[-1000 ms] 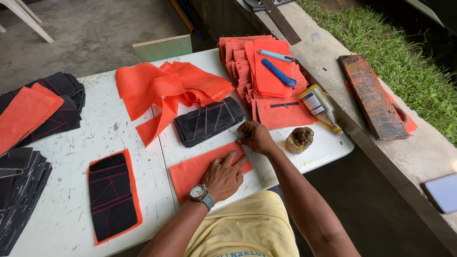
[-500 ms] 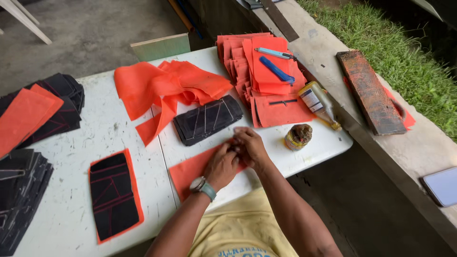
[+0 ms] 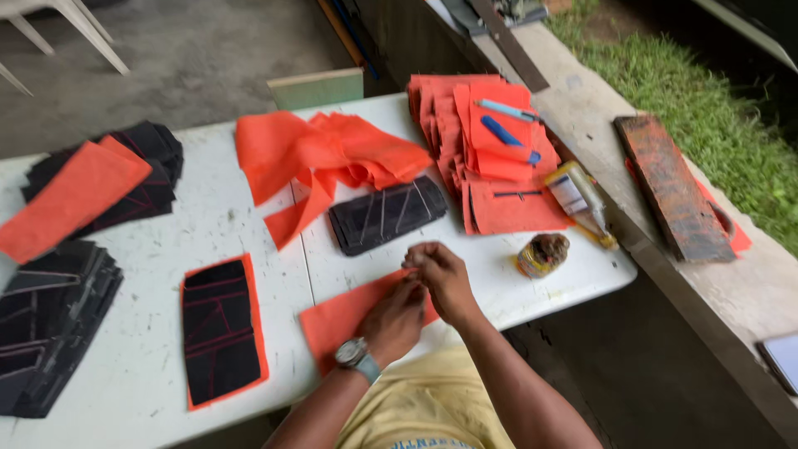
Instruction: The person assembles sandals by placing orange foam insoles onto black patterned soles and rubbing the edges with a small abrasive tool. They handle multiple pairs, stacking completed units on the table.
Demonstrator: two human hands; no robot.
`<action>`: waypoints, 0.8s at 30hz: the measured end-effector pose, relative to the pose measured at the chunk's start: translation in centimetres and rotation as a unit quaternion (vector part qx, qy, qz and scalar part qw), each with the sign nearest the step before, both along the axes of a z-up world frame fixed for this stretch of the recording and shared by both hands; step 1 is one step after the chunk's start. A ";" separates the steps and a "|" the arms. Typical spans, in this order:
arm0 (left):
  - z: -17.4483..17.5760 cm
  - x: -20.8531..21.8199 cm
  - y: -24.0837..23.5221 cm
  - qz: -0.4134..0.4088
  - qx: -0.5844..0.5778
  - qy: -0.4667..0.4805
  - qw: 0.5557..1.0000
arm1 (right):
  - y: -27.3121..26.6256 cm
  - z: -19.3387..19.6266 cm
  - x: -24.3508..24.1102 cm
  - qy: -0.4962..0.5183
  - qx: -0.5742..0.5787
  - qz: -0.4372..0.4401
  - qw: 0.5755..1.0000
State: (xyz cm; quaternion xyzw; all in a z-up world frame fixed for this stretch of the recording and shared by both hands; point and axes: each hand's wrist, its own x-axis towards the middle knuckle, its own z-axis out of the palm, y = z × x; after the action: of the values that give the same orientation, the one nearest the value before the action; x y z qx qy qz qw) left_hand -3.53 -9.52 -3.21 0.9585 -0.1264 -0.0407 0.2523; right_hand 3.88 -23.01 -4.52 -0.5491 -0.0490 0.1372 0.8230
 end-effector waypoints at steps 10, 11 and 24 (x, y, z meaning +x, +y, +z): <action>-0.5 -1.1 2.5 -0.005 -0.154 -0.075 0.985 | -2.2 -2.1 1.1 0.039 0.055 0.044 0.997; 0.0 -1.7 3.6 0.003 -0.127 -0.070 0.989 | -2.0 -2.0 0.7 -0.032 -0.018 0.058 0.998; -0.4 -6.5 8.1 0.088 0.130 -0.088 0.984 | 0.2 1.4 -3.9 -0.531 -0.533 0.205 0.625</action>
State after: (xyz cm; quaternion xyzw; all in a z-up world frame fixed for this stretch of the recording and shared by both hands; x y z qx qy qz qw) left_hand -10.04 -1.45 -3.58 0.9904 -0.0570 0.0500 0.1158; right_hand -0.01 -22.77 -3.15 -0.8451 -0.5075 -0.0110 0.1678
